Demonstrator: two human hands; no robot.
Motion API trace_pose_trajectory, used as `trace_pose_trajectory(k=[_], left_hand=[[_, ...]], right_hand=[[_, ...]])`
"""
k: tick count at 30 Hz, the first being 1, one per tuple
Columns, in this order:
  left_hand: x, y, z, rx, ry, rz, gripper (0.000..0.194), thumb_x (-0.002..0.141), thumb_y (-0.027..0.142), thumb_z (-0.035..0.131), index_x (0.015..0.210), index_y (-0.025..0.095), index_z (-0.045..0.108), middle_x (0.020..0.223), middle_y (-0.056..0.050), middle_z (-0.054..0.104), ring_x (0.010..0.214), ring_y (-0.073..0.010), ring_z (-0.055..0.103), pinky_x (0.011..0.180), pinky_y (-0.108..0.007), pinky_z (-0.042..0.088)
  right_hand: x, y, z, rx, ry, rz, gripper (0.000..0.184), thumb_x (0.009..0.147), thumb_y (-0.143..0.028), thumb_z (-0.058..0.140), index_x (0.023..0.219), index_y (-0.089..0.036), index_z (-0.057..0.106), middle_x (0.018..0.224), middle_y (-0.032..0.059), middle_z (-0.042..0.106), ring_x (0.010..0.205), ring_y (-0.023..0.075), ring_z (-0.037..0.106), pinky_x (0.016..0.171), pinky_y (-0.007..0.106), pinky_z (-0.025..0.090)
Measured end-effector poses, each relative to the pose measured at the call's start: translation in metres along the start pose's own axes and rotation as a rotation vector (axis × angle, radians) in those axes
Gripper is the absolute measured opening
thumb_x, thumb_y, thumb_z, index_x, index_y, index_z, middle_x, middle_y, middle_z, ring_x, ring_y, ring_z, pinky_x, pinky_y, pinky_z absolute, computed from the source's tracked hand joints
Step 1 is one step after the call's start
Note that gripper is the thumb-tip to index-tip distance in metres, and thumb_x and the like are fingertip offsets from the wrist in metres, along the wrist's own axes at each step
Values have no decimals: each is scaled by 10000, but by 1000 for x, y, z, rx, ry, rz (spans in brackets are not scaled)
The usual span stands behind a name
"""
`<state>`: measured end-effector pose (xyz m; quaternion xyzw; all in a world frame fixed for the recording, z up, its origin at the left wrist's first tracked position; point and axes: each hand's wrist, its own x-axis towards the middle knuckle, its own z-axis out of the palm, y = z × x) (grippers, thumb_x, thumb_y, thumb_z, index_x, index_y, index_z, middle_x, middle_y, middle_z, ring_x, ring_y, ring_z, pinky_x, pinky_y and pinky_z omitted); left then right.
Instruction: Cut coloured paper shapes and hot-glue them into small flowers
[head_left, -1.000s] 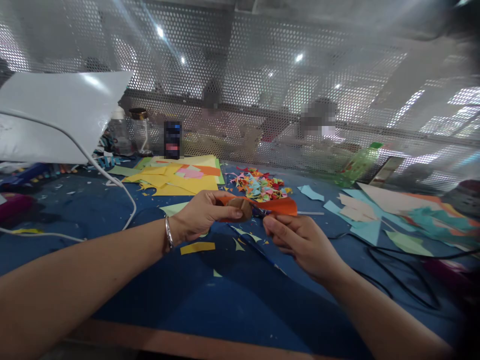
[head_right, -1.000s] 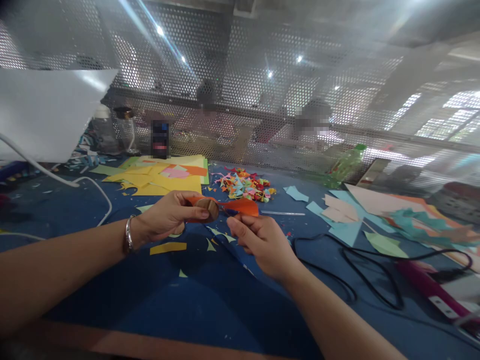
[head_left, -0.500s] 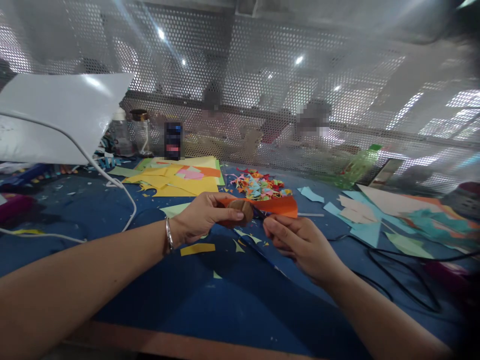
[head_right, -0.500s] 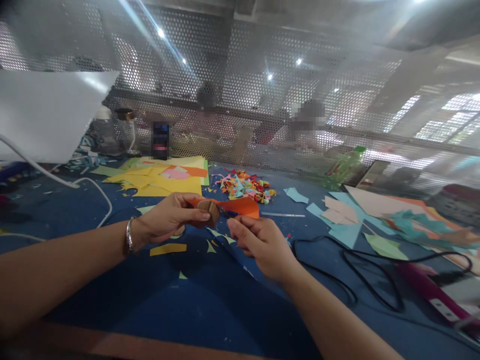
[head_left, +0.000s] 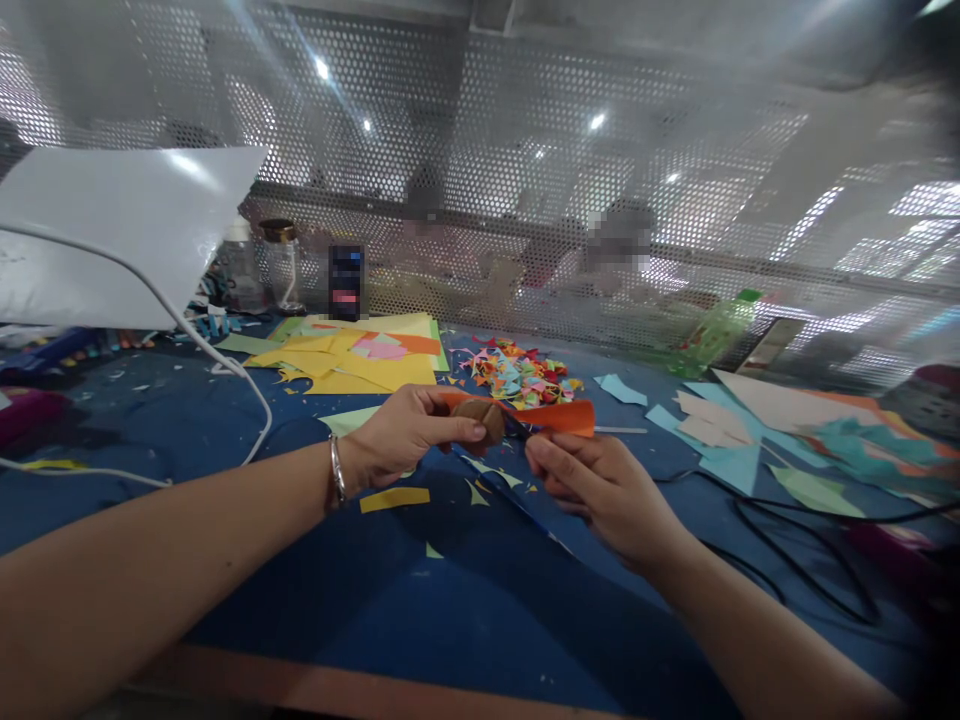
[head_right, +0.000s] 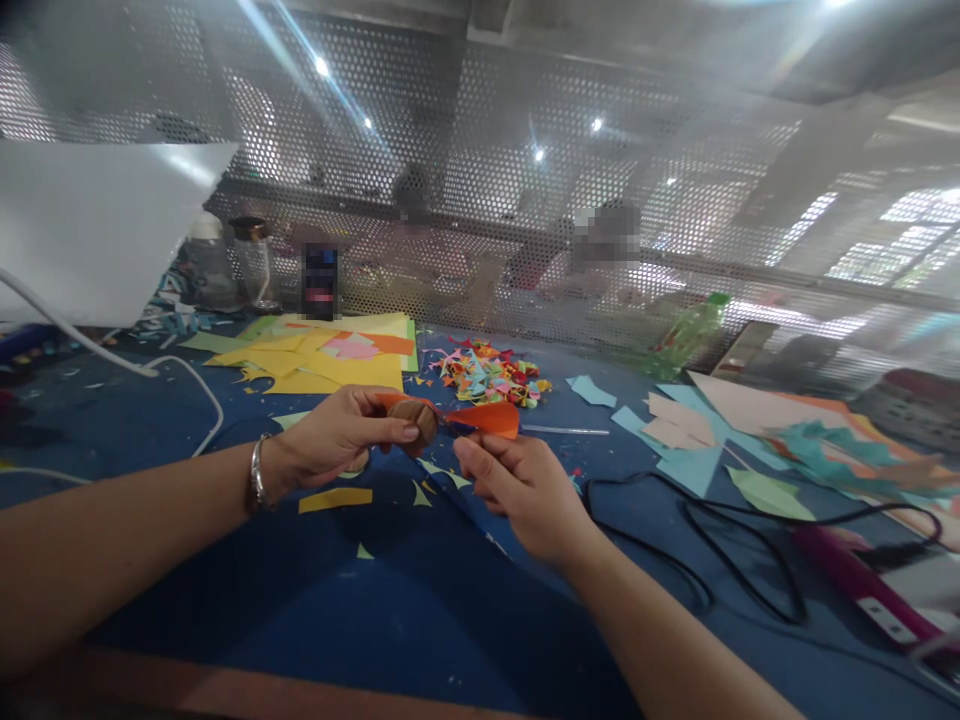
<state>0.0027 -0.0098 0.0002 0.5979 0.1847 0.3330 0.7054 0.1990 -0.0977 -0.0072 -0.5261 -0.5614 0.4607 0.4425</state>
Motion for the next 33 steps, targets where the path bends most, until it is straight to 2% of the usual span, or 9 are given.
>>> trace_pose_trajectory(k=[13,17,25,30,33], left_hand=[[0,-2,-3,82,91,-83,198,662,226,815,830,128,778,733,-43,699,655,-109,564,628,-248,397],[1,-3,-2,15,71,-99,206,655,214,819,826,110,769,786,-63,717,672,-108,581,631,-242,385],[1,-1,-2,-6,64,-100,85,660,177,804,700,128,748,636,-1,648,576,-71,505,551,-226,311],[1,-2,-5,43,54,-102,115,669,212,807,752,144,766,641,2,641,560,-71,463,540,-245,269],[2,-5,-7,47,14,-101,162,678,236,809,809,149,771,711,-19,670,624,-90,518,577,-249,300]], right_hand=[[0,0,-1,-58,-15,-55,523,794,-686,645,666,-199,504,520,-105,238,438,54,176,405,236,109],[0,1,-1,-90,-12,-64,508,815,-677,625,671,-205,504,523,-100,243,438,61,182,401,238,110],[0,3,-2,-100,-8,-72,520,815,-686,621,667,-204,493,529,-103,230,446,60,172,409,237,116],[0,3,-2,-90,-15,-75,516,819,-686,618,671,-208,491,524,-104,236,443,60,169,407,240,116],[0,3,-2,-87,-17,-69,506,820,-678,622,672,-211,496,523,-103,229,441,63,167,405,245,113]])
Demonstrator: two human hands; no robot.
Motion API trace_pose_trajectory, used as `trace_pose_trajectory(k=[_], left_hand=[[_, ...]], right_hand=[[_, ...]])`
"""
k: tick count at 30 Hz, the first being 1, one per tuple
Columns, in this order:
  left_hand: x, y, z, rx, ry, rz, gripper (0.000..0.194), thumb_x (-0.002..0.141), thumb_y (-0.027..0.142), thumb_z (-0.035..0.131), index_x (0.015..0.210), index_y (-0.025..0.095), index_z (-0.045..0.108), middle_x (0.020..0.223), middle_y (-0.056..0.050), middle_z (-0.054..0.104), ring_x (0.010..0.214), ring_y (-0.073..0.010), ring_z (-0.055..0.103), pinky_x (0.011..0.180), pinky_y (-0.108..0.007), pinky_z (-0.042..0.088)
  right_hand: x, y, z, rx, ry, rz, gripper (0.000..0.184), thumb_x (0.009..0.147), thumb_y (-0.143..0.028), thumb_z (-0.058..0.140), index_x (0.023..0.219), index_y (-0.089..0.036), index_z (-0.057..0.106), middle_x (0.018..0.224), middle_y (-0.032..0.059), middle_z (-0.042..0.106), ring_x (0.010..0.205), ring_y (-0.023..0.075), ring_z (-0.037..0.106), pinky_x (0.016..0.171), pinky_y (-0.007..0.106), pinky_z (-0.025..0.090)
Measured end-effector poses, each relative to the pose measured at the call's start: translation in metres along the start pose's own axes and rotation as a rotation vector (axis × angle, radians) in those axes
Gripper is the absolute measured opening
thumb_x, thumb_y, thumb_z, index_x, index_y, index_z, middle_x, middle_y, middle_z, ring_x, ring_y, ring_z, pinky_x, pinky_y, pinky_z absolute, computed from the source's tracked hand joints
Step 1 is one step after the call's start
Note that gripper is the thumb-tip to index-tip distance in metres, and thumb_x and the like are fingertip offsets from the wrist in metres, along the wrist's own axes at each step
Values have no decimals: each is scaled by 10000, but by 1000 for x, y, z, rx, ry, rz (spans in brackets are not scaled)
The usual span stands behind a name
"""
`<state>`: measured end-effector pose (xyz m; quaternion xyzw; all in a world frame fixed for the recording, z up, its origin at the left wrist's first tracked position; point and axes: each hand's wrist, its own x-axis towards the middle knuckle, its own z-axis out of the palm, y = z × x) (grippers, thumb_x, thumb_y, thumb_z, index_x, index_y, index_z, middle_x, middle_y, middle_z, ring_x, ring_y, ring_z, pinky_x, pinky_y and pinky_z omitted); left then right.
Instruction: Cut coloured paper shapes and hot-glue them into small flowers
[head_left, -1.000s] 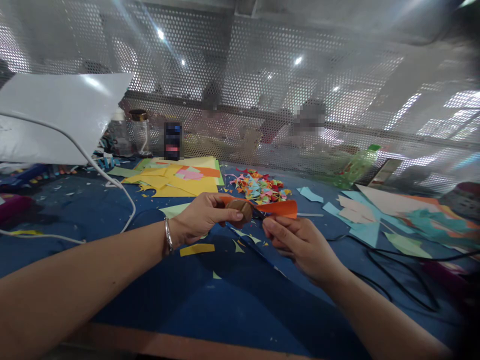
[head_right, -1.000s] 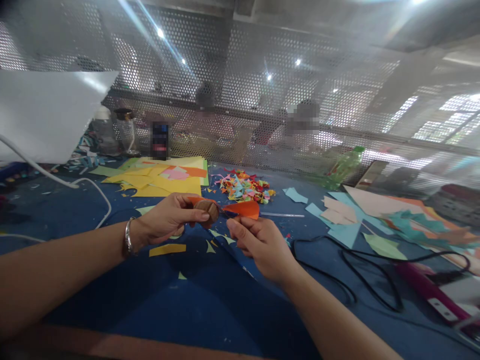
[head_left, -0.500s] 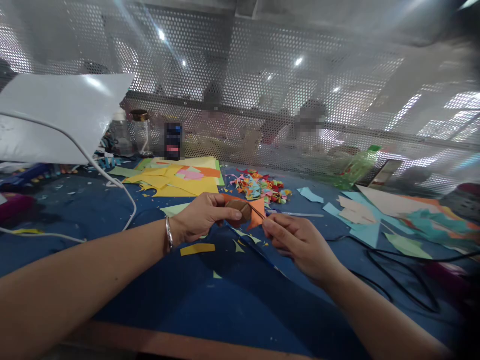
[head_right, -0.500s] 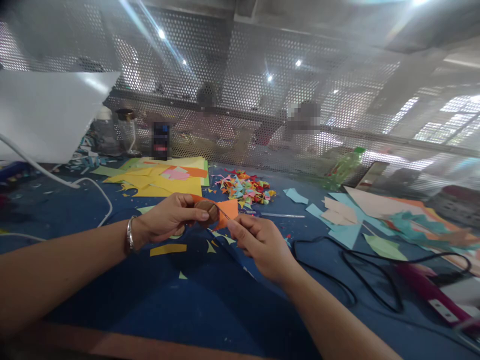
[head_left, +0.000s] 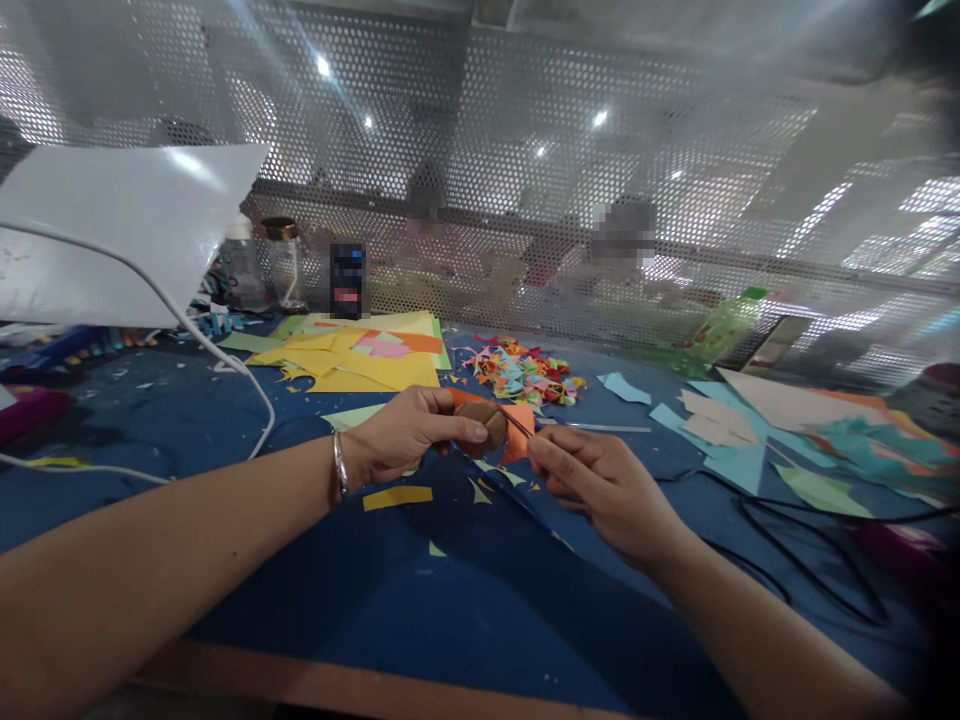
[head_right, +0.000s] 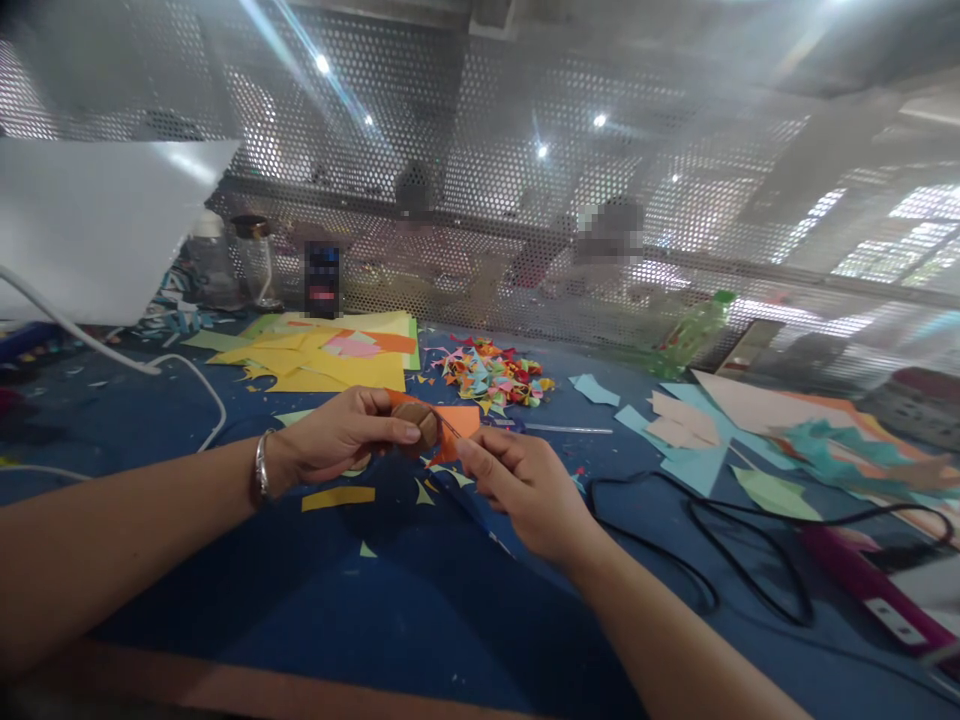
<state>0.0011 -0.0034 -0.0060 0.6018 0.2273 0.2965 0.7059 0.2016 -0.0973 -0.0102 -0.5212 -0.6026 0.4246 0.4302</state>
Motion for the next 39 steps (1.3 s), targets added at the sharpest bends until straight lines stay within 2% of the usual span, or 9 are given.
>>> trace_pose_trajectory(k=[5,11,20,27,34,39], left_hand=[[2,-2,-3,-26,-78,-2,174,700,233,799,853,153,775,761,-21,680,651,-89,545,589,-242,317],[0,1,1,-32,-41,6,159,682,199,801,823,130,771,691,-9,660,602,-75,514,557,-227,318],[1,-3,0,-81,-47,-20,242,646,181,821,873,109,773,805,-69,737,706,-122,630,667,-237,454],[2,-2,-1,-111,-46,-49,232,653,144,800,879,105,766,827,-60,744,742,-125,656,753,-251,485],[1,0,1,-69,-89,-41,165,665,149,808,814,108,750,728,-31,708,646,-96,606,673,-240,452],[-2,3,3,46,-35,-60,192,689,203,813,848,114,752,717,-34,704,617,-93,596,552,-209,354]], right_hand=[[0,1,0,11,-14,1,510,822,-682,617,667,-211,498,526,-98,231,441,64,162,405,249,106],[0,0,0,6,-7,8,516,812,-680,631,665,-202,504,525,-100,238,441,59,173,405,238,112],[-1,-1,2,0,-4,11,496,819,-659,629,658,-206,504,512,-100,235,433,60,171,397,238,104],[0,0,2,16,-7,27,513,795,-672,653,655,-203,499,511,-105,228,427,53,170,394,225,94],[1,1,4,36,14,29,520,783,-674,668,655,-199,498,506,-104,232,435,52,169,403,214,109],[3,3,3,88,94,21,528,759,-687,685,682,-191,521,506,-107,235,437,48,160,403,209,117]])
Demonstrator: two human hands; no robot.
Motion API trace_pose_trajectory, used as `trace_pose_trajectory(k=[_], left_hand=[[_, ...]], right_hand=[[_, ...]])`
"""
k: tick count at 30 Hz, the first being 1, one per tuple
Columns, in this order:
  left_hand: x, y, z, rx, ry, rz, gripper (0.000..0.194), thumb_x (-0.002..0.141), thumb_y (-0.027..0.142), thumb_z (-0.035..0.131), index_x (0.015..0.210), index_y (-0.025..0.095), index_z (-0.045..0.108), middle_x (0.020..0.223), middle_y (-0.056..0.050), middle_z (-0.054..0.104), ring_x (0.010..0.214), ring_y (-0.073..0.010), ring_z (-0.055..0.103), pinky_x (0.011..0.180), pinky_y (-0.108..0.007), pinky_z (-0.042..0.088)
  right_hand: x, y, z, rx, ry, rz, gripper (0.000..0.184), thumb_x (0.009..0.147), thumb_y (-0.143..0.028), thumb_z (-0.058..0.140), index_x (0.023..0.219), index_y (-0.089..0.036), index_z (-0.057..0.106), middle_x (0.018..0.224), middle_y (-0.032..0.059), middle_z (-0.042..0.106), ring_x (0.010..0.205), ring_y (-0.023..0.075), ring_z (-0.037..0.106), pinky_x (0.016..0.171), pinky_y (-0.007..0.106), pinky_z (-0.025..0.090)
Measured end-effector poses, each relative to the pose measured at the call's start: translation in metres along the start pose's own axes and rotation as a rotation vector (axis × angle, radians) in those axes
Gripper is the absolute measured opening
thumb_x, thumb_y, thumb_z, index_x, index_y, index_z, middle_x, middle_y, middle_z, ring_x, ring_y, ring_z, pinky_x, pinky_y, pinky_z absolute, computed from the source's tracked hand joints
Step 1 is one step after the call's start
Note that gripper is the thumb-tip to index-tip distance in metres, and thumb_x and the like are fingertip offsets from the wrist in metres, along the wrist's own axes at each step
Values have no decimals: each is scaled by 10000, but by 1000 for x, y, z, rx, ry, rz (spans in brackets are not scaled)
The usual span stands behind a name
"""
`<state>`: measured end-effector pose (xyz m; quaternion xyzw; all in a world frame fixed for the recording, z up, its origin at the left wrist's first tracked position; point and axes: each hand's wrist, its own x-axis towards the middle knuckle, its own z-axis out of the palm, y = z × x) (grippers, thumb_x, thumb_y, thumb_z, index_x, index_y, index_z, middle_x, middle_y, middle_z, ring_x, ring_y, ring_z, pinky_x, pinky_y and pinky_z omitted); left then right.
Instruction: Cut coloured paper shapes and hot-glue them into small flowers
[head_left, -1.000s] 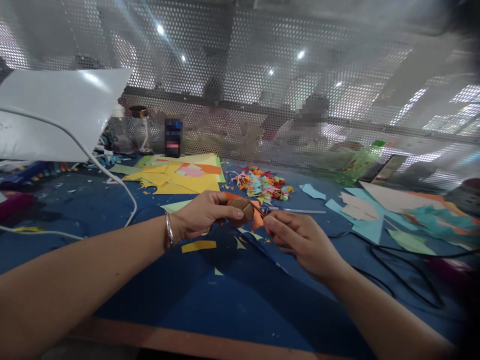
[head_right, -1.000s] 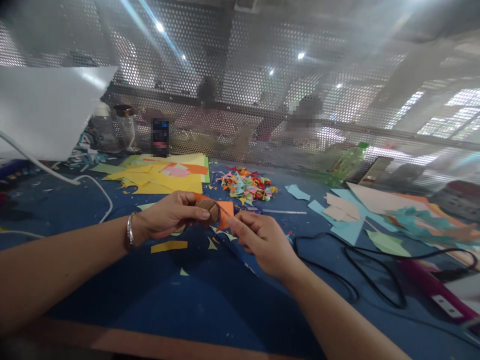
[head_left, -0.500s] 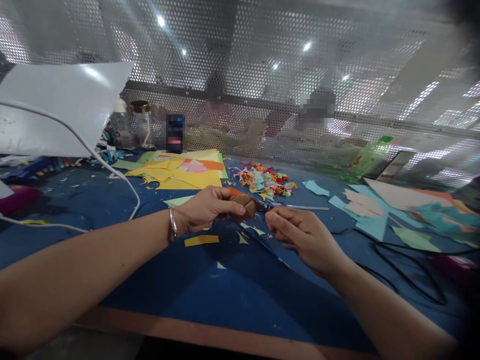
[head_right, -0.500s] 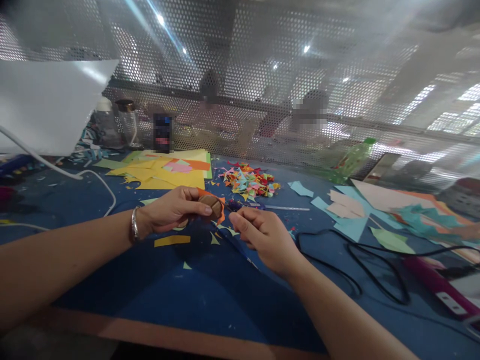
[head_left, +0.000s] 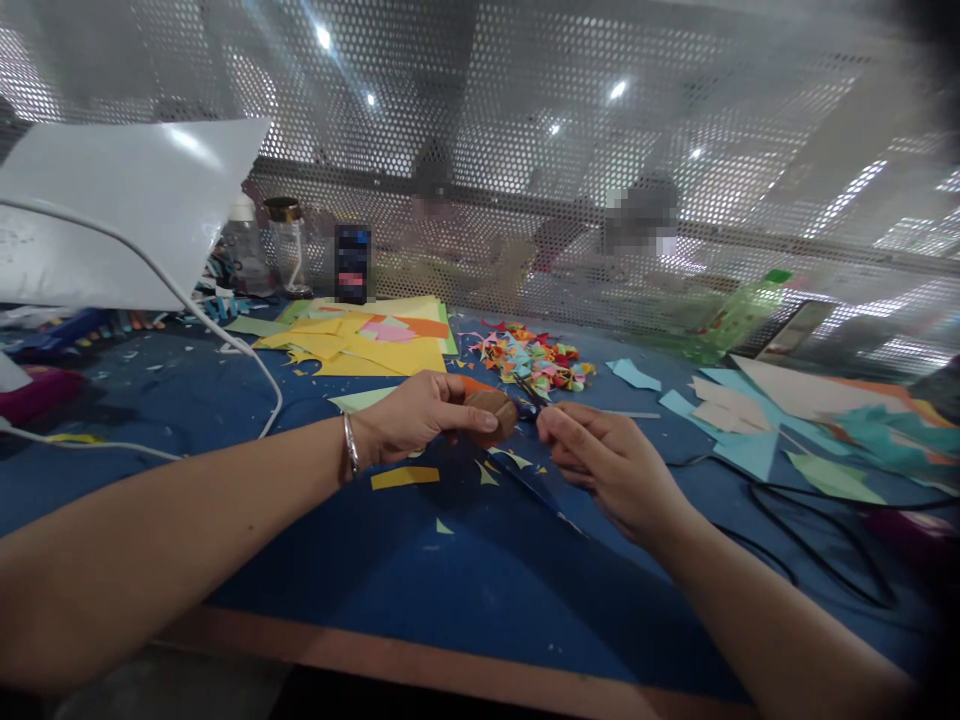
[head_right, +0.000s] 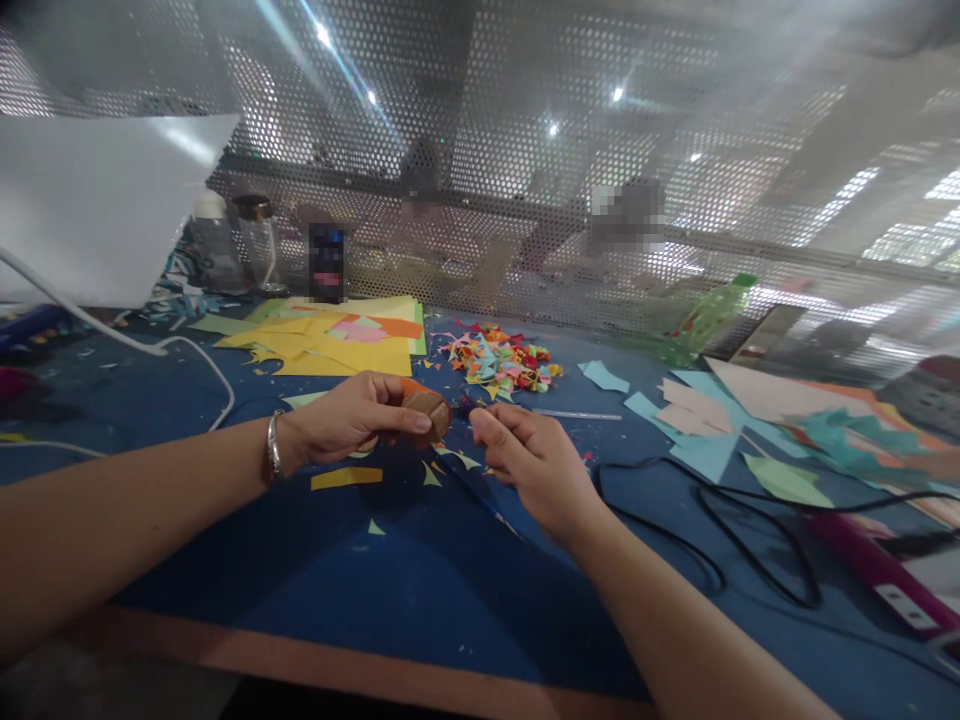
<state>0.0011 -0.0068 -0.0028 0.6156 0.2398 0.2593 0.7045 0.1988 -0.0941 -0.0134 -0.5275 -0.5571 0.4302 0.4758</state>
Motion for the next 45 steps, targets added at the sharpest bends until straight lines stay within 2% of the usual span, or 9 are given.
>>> trace_pose_trajectory(k=[10,13,18,24,29,33,37,41,45], left_hand=[[1,-1,1,104,-1,9,189,711,247,803,846,127,748,729,-34,705,638,-100,603,551,-214,367],[2,-4,1,94,-29,20,172,709,230,801,836,128,744,736,-27,704,643,-94,601,591,-218,398],[1,-8,2,65,-92,48,185,719,234,798,845,124,719,771,-26,702,685,-102,617,683,-243,458],[0,-8,5,12,-115,89,252,694,239,835,854,133,672,786,-26,701,724,-117,630,732,-272,495],[0,-8,6,-15,-150,59,248,694,238,838,856,127,685,789,-31,700,727,-122,635,731,-281,493],[-2,-7,6,34,-121,28,229,707,249,827,836,121,688,775,-34,698,701,-120,635,657,-248,459],[-3,-5,10,-18,-91,-5,211,688,210,832,830,120,704,770,-39,713,684,-119,647,669,-254,472],[-5,-3,18,-181,13,-34,222,626,166,859,785,118,712,740,-29,706,671,-114,637,698,-264,477],[-6,-4,25,-268,114,-56,273,591,167,881,820,129,737,815,-25,716,732,-107,639,735,-251,456]], right_hand=[[3,3,2,-9,22,-24,518,759,-678,690,727,-176,568,529,-98,275,455,56,186,401,208,130],[3,6,1,-61,24,-33,491,787,-662,671,747,-184,569,538,-95,277,453,60,198,403,209,148],[4,9,-2,-181,22,-90,419,841,-602,646,798,-189,591,547,-73,368,464,72,269,419,213,190],[4,6,1,-207,-30,-127,383,839,-564,658,803,-186,609,545,-80,350,448,69,242,408,225,177],[1,8,2,-197,-1,-140,366,848,-542,657,845,-178,621,517,-92,329,435,67,209,416,235,161],[0,9,2,-248,21,-144,364,861,-523,645,821,-163,617,527,-81,340,455,64,209,413,230,142],[1,10,3,-215,12,-119,363,864,-521,645,842,-161,608,575,-63,391,471,64,264,409,214,173],[1,10,7,-113,30,-101,370,845,-527,671,848,-166,591,590,-67,392,470,58,273,410,204,186],[-1,7,11,-2,78,-128,372,834,-520,686,780,-181,544,573,-81,361,461,53,251,409,203,186]])
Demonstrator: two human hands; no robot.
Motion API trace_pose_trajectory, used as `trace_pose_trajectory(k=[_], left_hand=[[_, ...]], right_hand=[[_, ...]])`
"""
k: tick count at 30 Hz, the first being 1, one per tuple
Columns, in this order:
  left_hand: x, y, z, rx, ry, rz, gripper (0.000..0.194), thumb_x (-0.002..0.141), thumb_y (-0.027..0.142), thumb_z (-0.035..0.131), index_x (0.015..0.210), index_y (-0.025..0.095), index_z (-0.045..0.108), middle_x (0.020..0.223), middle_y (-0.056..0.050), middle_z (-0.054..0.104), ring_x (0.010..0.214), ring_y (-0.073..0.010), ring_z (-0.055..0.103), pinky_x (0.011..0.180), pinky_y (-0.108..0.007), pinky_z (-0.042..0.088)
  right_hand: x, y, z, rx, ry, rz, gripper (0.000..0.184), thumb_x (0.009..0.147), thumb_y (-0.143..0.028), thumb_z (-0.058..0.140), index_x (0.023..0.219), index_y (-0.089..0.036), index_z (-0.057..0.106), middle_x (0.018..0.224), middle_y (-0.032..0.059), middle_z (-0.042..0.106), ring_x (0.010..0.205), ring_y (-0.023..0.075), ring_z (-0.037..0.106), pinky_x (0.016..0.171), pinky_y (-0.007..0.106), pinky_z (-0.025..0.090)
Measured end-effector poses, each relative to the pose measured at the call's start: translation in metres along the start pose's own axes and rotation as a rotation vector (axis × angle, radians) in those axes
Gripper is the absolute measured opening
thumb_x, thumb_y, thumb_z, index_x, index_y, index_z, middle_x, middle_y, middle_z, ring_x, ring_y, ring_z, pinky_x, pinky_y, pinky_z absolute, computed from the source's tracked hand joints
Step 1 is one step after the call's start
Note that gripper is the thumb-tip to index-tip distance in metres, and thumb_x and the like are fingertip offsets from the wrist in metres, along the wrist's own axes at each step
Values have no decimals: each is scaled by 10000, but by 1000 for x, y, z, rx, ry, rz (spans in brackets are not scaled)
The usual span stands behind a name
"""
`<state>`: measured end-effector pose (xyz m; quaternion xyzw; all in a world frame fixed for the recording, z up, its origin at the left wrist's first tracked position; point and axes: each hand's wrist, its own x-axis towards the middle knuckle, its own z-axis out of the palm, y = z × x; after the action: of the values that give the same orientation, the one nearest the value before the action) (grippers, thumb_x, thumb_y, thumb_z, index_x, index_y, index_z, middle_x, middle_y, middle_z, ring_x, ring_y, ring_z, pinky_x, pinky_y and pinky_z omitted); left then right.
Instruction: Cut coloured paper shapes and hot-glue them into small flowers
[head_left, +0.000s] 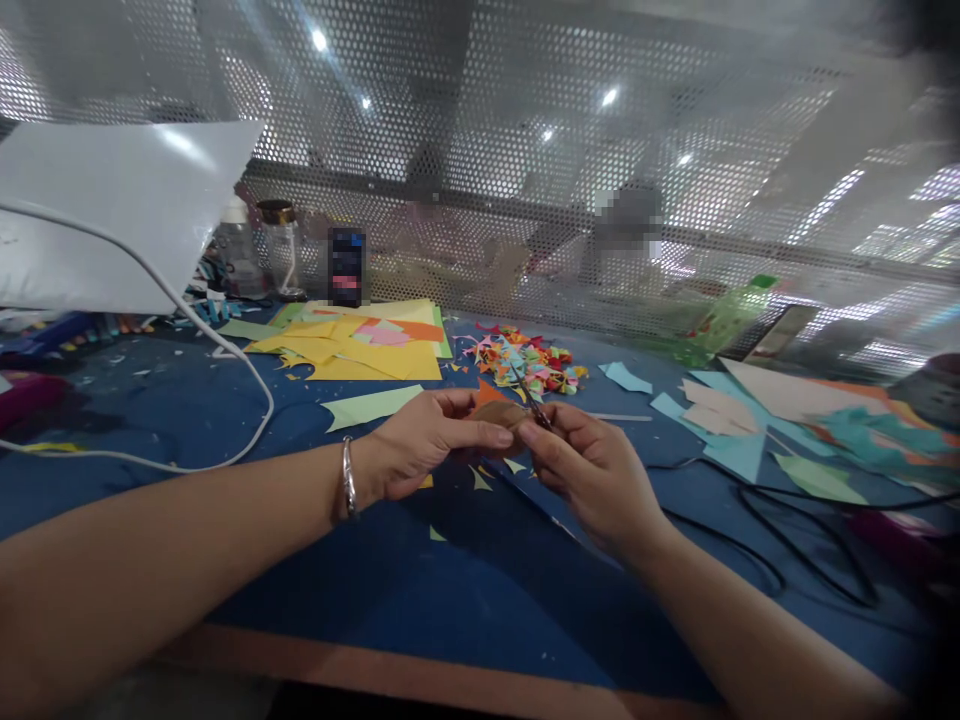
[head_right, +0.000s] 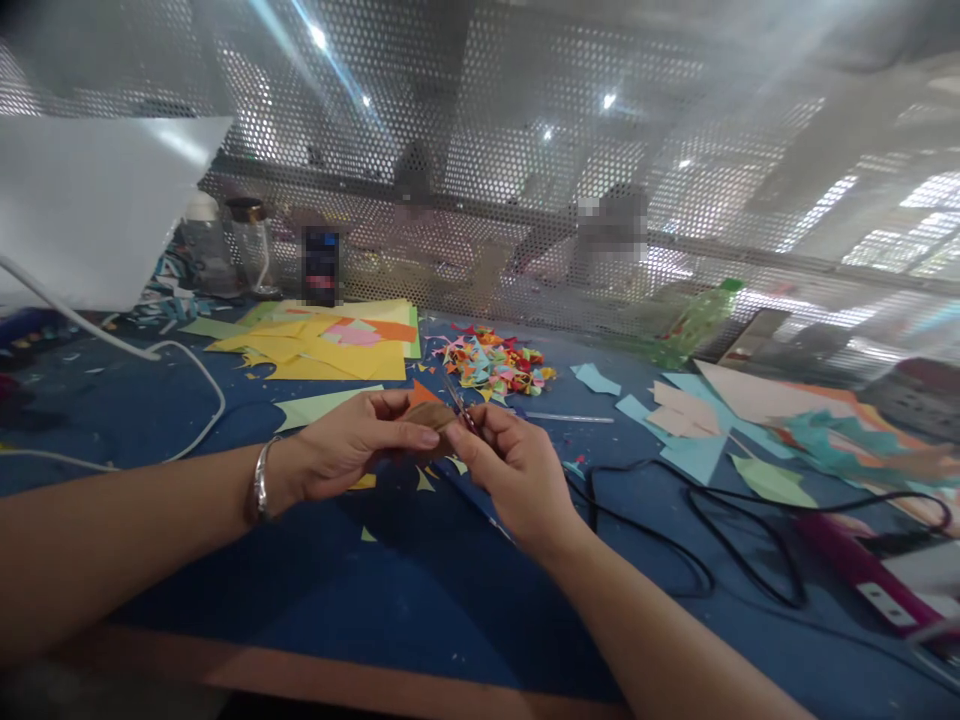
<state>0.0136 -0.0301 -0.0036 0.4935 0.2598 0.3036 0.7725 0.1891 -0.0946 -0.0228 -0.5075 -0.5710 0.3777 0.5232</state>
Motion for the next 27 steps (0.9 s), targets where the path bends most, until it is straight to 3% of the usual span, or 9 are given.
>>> trace_pose_trajectory(k=[6,10,15,20,27], left_hand=[[-1,-5,3,-34,-16,47,299,671,291,866,907,136,769,890,-51,731,794,-131,645,777,-284,458],[-5,-3,7,-77,7,38,275,648,245,877,877,140,769,851,-31,718,764,-119,637,721,-258,445],[-11,-4,16,-180,-75,65,267,670,194,854,913,120,770,903,-45,713,814,-108,614,766,-231,426],[-10,-7,20,-185,17,110,193,709,211,833,871,132,763,835,-19,699,744,-86,587,702,-217,394],[-1,0,5,-107,86,164,215,674,217,852,856,150,759,793,-5,710,703,-99,616,678,-234,391]], right_hand=[[-2,-4,4,8,38,-23,331,842,-479,691,786,-178,566,613,-56,420,501,70,311,434,204,240],[-3,-3,5,63,36,-58,297,853,-455,687,813,-178,588,638,-40,460,525,82,343,460,218,277],[-5,-2,6,93,80,-94,270,876,-440,672,824,-190,585,594,-65,376,500,84,278,449,236,234],[-3,-4,9,72,87,-96,310,846,-479,693,790,-197,576,585,-63,377,487,88,288,431,242,226],[0,-3,5,142,59,22,454,789,-608,715,737,-203,517,536,-102,261,462,67,177,415,230,160]])
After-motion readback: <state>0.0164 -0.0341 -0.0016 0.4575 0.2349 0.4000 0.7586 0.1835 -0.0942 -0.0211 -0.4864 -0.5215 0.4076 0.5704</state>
